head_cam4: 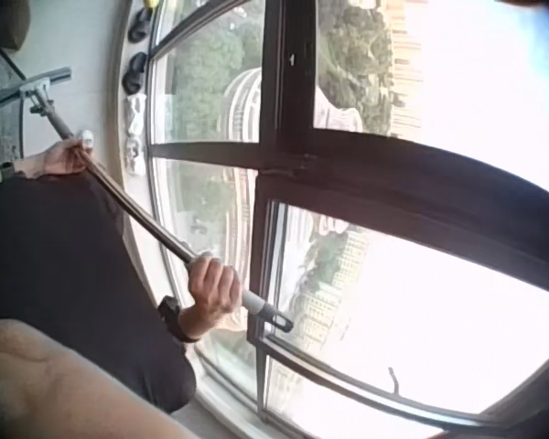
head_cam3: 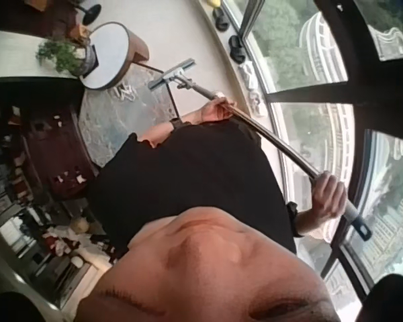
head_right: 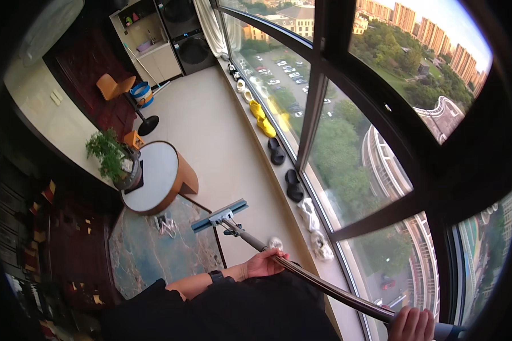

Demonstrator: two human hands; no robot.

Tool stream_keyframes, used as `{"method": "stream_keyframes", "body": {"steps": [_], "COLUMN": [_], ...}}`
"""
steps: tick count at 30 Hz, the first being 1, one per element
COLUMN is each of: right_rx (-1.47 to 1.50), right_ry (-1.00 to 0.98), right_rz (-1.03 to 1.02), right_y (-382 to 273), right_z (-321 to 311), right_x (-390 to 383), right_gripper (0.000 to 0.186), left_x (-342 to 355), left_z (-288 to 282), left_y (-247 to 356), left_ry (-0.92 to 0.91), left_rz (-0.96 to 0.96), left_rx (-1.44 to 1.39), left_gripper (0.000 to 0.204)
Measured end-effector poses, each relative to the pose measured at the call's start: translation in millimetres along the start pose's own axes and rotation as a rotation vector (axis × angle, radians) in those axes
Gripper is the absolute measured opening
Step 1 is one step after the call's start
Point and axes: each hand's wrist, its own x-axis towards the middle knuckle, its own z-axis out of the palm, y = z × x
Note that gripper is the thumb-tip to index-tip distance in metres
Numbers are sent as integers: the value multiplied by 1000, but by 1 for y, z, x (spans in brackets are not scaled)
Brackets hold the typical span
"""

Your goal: Cleaning a large window using a squeegee on an extension pole.

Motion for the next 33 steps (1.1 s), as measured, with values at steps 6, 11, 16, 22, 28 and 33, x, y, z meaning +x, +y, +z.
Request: {"method": "stream_keyframes", "body": {"steps": [6,11,16,22,28,33], "right_rx": [86,54,7,-77,-64,82], "right_ry": [198,261,240,288,308,247], "right_rz": [-16,-73,-103,-134,-83,-32], "right_y": [4,-10,-51,-91,-129,-175], "right_z": [56,85,92,88,110,172], "right_x": [162,290,432,592,749,863], "right_gripper": [9,15,19,21,24,41], "left_x": [30,41,42,46,51,62], "left_z": [37,47,53,71,88,90], "left_y": [138,252,388,550,708,853], "left_ry": [-29,-44,-66,-106,-83,22], "left_rz": [116,206,151,44,77,123], "left_rx": [-39,-46,-90,-134,-104,-98], "left_gripper": [18,18,20,21,20,19]}}
